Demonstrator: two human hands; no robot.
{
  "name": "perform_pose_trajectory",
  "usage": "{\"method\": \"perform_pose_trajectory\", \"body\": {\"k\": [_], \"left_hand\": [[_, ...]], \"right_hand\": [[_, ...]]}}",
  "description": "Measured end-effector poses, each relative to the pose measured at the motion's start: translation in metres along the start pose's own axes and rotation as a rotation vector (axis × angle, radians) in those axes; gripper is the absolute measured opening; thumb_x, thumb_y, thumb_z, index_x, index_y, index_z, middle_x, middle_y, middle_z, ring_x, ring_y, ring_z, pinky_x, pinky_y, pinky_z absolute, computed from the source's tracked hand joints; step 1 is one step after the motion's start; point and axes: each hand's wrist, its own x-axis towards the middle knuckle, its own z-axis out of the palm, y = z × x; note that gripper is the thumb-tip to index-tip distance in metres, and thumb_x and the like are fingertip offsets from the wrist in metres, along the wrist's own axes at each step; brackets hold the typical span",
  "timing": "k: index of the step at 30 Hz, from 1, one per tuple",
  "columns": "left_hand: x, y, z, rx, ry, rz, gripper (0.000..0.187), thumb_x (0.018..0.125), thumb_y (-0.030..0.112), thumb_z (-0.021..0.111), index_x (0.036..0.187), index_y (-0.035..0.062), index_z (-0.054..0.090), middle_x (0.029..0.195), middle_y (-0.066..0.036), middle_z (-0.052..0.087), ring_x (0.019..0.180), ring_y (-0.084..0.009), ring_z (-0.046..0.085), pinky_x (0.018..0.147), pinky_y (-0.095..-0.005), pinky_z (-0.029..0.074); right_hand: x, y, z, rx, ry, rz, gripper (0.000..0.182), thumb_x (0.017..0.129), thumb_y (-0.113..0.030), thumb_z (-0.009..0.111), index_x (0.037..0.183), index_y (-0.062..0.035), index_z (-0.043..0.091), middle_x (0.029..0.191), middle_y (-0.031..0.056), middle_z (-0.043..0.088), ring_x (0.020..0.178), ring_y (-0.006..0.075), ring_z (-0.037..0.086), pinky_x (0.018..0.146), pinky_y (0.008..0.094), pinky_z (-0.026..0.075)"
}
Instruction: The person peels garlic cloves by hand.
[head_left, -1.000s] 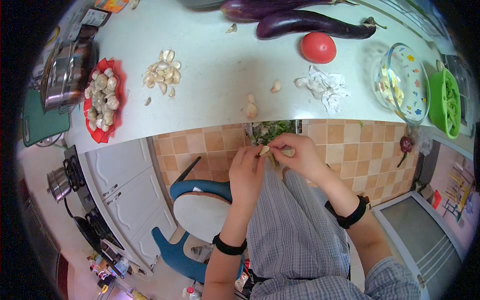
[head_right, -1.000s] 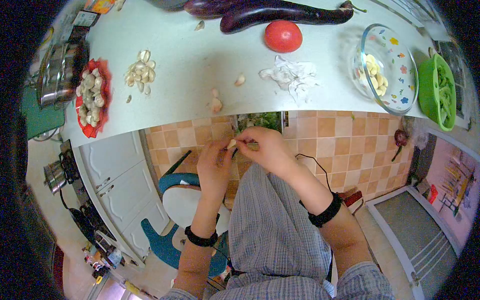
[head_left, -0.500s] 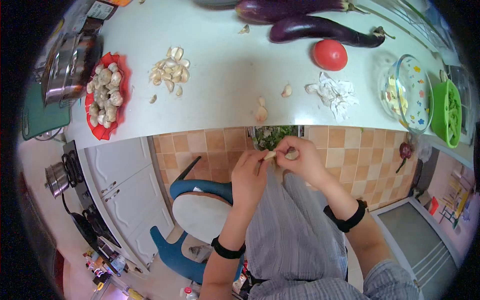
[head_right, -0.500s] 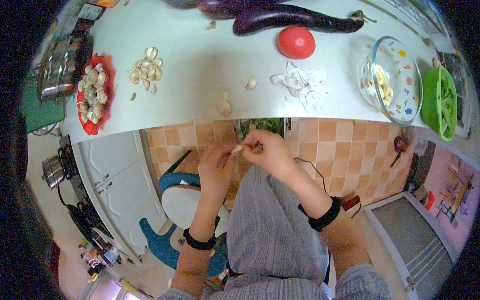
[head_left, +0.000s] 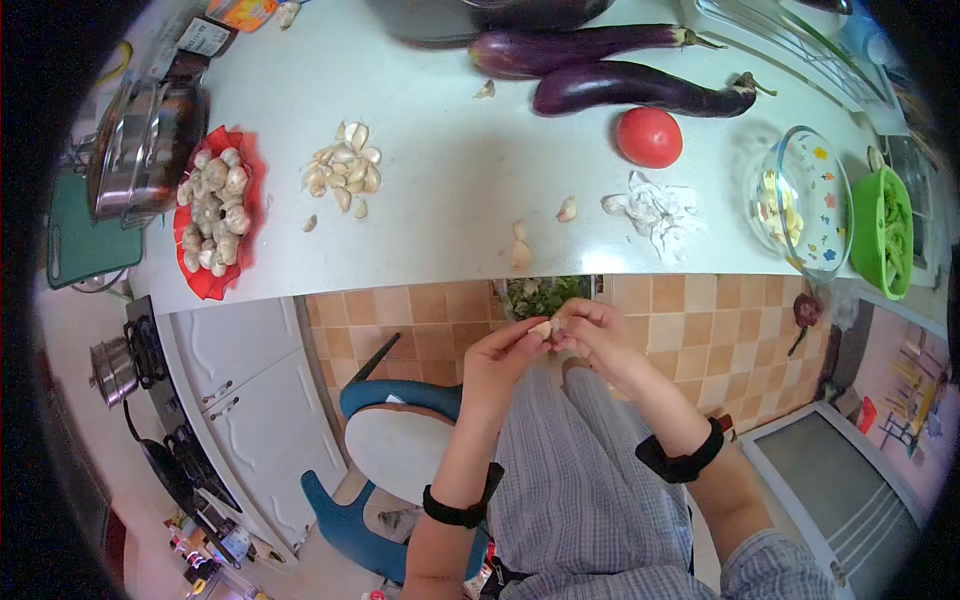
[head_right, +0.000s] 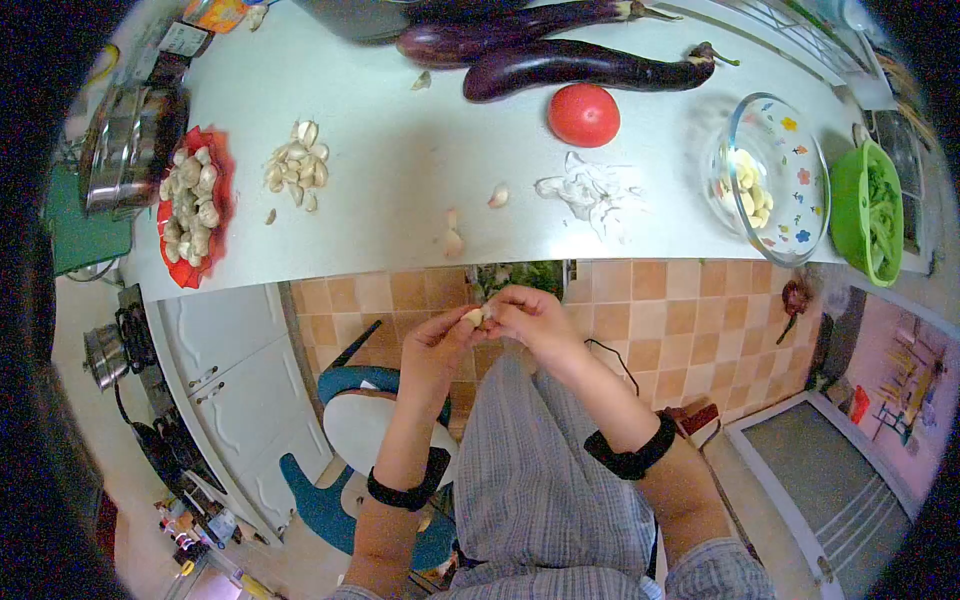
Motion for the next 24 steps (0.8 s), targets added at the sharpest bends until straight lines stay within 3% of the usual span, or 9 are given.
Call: {"method": "perform_pose_trajectory", "body": {"k": [4, 7, 9, 11, 15, 17, 19, 24], "left_hand": [[0.002, -0.017, -0.002, -0.519, -0.067, -0.21, 0.022, 0.084, 0.01, 0.05, 0.1, -0.0042, 0.053, 0.088, -0.008, 0.056, 0.082, -0.0148, 0.055, 0.077, -0.0267, 0.046], [0.006, -0.023, -0.004, -0.544, -0.139, -0.213, 0.02, 0.084, 0.015, 0.05, 0.096, -0.0008, 0.052, 0.088, -0.009, 0.057, 0.086, -0.0191, 0.056, 0.084, -0.0333, 0.044], [0.008, -0.022, -0.007, -0.534, -0.166, -0.221, 0.02, 0.085, 0.016, 0.05, 0.096, -0.0007, 0.051, 0.088, -0.009, 0.057, 0.086, -0.0186, 0.056, 0.084, -0.0331, 0.044], [0.009, -0.023, -0.009, -0.526, -0.188, -0.233, 0.02, 0.085, 0.016, 0.05, 0.096, -0.0006, 0.051, 0.088, -0.008, 0.057, 0.087, -0.0182, 0.056, 0.084, -0.033, 0.044], [0.009, -0.023, -0.005, -0.549, -0.174, -0.258, 0.02, 0.086, 0.019, 0.049, 0.095, 0.0008, 0.052, 0.086, -0.006, 0.056, 0.083, -0.0149, 0.054, 0.08, -0.0295, 0.044], [0.008, -0.023, -0.001, -0.561, -0.133, -0.28, 0.021, 0.086, 0.02, 0.049, 0.094, 0.0014, 0.053, 0.086, -0.005, 0.056, 0.08, -0.013, 0.053, 0.077, -0.0269, 0.044], [0.008, -0.026, 0.001, -0.739, -0.127, -0.381, 0.021, 0.085, 0.022, 0.05, 0.092, 0.0031, 0.052, 0.085, -0.004, 0.055, 0.081, -0.0126, 0.052, 0.077, -0.0267, 0.044], [0.011, -0.035, 0.003, -0.778, -0.142, -0.409, 0.021, 0.085, 0.024, 0.051, 0.091, 0.0045, 0.051, 0.085, -0.003, 0.054, 0.081, -0.013, 0.051, 0.077, -0.0273, 0.044]], "right_hand": [[0.0, 0.002, 0.0, 0.181, -0.01, -0.007, 0.012, 0.081, -0.007, 0.049, 0.088, 0.0015, 0.053, 0.079, 0.0047, 0.056, 0.072, 0.0108, 0.055, 0.067, 0.0227, 0.046], [0.0, 0.009, -0.004, 0.244, 0.025, 0.001, 0.011, 0.08, -0.006, 0.048, 0.087, 0.0009, 0.053, 0.078, 0.0042, 0.055, 0.071, 0.0105, 0.054, 0.067, 0.0224, 0.046], [0.002, 0.01, -0.006, 0.24, 0.067, 0.005, 0.01, 0.08, -0.006, 0.048, 0.086, 0.0001, 0.053, 0.076, 0.0037, 0.055, 0.07, 0.01, 0.053, 0.066, 0.0219, 0.045], [0.001, 0.009, -0.01, -0.113, -0.004, -0.143, 0.007, 0.079, -0.005, 0.047, 0.083, -0.0017, 0.052, 0.074, 0.0017, 0.053, 0.067, 0.0079, 0.051, 0.062, 0.0201, 0.043], [-0.002, 0.006, -0.007, -0.223, -0.011, -0.162, 0.005, 0.078, -0.005, 0.049, 0.08, -0.0018, 0.052, 0.071, -0.0002, 0.052, 0.066, 0.005, 0.047, 0.06, 0.018, 0.039], [0.0, 0.009, -0.011, -0.475, 0.053, -0.235, 0.006, 0.077, -0.007, 0.052, 0.079, -0.001, 0.052, 0.07, -0.0006, 0.051, 0.065, 0.0044, 0.046, 0.06, 0.0178, 0.038], [-0.002, 0.005, -0.009, -0.466, 0.066, -0.274, 0.007, 0.075, -0.007, 0.053, 0.078, -0.001, 0.052, 0.069, -0.0005, 0.051, 0.065, 0.0046, 0.046, 0.059, 0.0182, 0.038], [-0.003, 0.003, -0.015, -0.46, 0.06, -0.322, 0.007, 0.071, -0.006, 0.056, 0.076, -0.0013, 0.052, 0.068, -0.0004, 0.052, 0.064, 0.0059, 0.047, 0.058, 0.0211, 0.04]]}}
